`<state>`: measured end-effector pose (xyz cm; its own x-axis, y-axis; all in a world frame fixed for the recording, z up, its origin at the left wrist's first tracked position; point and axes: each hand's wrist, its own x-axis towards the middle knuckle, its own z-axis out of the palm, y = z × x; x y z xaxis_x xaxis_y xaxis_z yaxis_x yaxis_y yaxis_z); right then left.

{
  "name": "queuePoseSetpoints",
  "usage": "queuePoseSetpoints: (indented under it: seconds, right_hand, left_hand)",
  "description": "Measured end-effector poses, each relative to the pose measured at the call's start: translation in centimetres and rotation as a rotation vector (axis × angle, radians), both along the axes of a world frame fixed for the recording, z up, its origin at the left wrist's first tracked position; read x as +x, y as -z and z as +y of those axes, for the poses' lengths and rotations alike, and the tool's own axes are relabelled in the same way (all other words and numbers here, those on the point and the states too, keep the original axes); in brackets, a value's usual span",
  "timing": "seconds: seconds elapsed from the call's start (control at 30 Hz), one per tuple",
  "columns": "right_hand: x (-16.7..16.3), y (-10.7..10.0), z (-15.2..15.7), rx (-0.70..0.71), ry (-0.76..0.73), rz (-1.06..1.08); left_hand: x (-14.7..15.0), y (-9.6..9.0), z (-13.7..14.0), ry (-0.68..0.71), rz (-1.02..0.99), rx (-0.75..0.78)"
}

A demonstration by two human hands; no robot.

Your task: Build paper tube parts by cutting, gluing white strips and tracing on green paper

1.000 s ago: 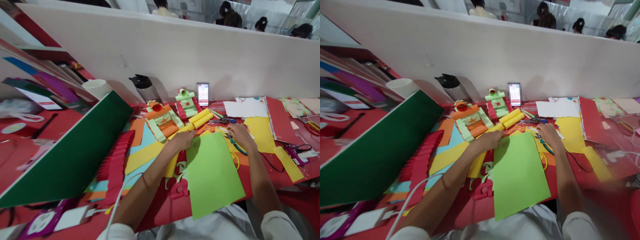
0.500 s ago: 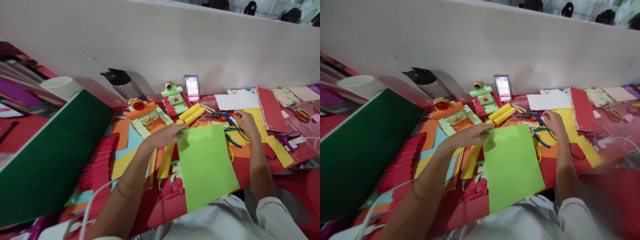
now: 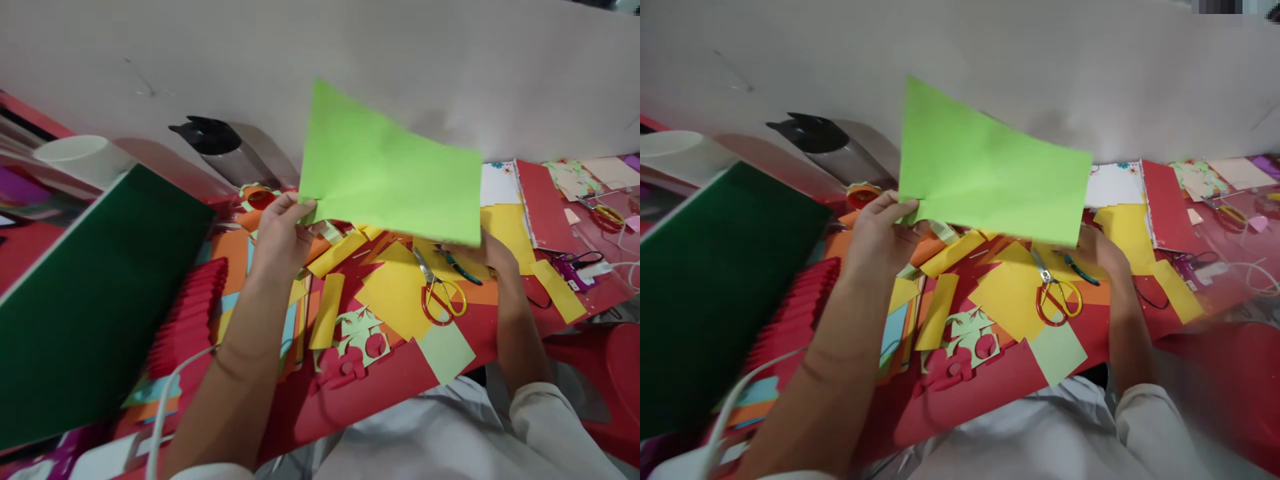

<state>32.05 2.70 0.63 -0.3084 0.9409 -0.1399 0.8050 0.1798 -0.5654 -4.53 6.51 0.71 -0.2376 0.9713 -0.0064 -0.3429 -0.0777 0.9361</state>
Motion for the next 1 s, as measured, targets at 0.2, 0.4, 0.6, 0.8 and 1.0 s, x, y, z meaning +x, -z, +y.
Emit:
queuePoseSetpoints:
  seconds: [0.2,0.4,0.6,0.8,1.0]
  right_hand:
    - [-4.3,-0.6,-1.8,-0.243,-0.214,-0.397]
    - [-8.4,-0.3,-3.8,-0.267,-0.171,-0.721]
    - [-9.0,-0.4,-4.1,-0.235,-0.233,-0.742]
    - [-6.9,-0.7,-3.4,-0.164,-0.295,-0.631]
    - [-3.6,-1.3,-2.2,-0.202,-0.405,-0.296]
  left_hand:
    - [1.2,0.7,-0.2,0.117,0.021,0.005]
    - [2.7,1.9,-0.5,0.202,0.081,0.045]
    - [3.0,2.3,-0.9,0.238,0.223,0.059]
    - [3.3,2.2,-1.1,0.259,0.36,0.132]
    - [3.4,3.9,-0.1,0.229,0.59,0.208]
